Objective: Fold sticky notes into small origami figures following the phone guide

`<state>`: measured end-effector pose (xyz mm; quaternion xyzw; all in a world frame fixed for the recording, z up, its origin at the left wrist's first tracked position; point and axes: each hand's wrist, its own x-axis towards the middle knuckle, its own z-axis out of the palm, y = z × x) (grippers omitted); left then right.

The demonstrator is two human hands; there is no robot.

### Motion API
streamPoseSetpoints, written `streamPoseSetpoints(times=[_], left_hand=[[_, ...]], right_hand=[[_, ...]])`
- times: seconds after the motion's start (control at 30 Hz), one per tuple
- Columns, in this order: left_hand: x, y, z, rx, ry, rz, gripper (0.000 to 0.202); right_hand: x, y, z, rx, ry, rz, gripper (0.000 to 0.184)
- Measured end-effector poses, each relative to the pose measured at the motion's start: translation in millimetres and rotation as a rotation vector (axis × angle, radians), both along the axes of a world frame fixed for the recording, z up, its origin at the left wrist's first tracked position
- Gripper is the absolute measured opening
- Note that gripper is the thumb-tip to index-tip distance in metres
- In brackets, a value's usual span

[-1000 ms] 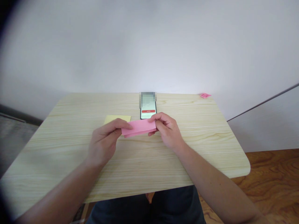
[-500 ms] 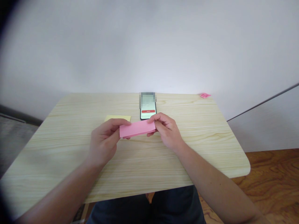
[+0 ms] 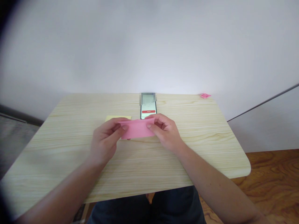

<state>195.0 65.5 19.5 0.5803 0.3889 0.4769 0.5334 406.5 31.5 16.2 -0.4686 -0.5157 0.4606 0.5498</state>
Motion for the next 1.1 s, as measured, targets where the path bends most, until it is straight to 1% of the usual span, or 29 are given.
streamPoseSetpoints(times=[0.1,0.2,0.43,0.57,0.7,0.8,0.87,0.93,1.03,1.1], left_hand=[[0.5,-1.9,-2.8,-0.043,0.036,-0.043,0.025],[0.6,-2.3,-6.3,-0.022,0.087,-0.012,0.028],[0.7,-0.8,-5.9,0.089,0.126,-0.001,0.018],[1.0,-2.1,-3.2,0.11,0.161,-0.007,0.017],[1.9,-2.4,-2.9,0.043,0.107,-0.026,0.022],[2.1,-2.5,-4.9,0.016,0.097,-0.057,0.017],[2.3,-2.9,-6.0,0.013,0.112,-0.083,0.013],[2.9,-3.4,-5.8,-0.004,0.095,-0.101,0.014],[4.0,-4.2,-3.1,-0.091,0.004,-0.137,0.028],[4.5,-4.1,-0.8,-0.16,-0.052,-0.183,0.035]], right_hand=[[-4.1,-2.8,0.4,-0.031,-0.141,-0.046,0.022],[-5.4,-4.0,0.6,-0.051,-0.217,-0.07,0.025],[-2.3,1.3,3.4,-0.066,-0.168,-0.146,0.033],[-3.0,2.7,2.5,-0.121,-0.079,-0.094,0.035],[-3.6,1.6,0.5,-0.151,-0.003,0.022,0.03],[-3.8,0.2,-0.6,-0.177,0.078,0.096,0.02],[-4.2,-0.7,-0.4,-0.181,0.118,0.103,0.02],[-4.6,-1.5,0.5,-0.179,0.106,0.098,0.018],[-4.4,-1.9,2.7,-0.167,0.075,0.074,0.019],[-3.6,-1.4,3.7,-0.161,0.094,0.046,0.02]])
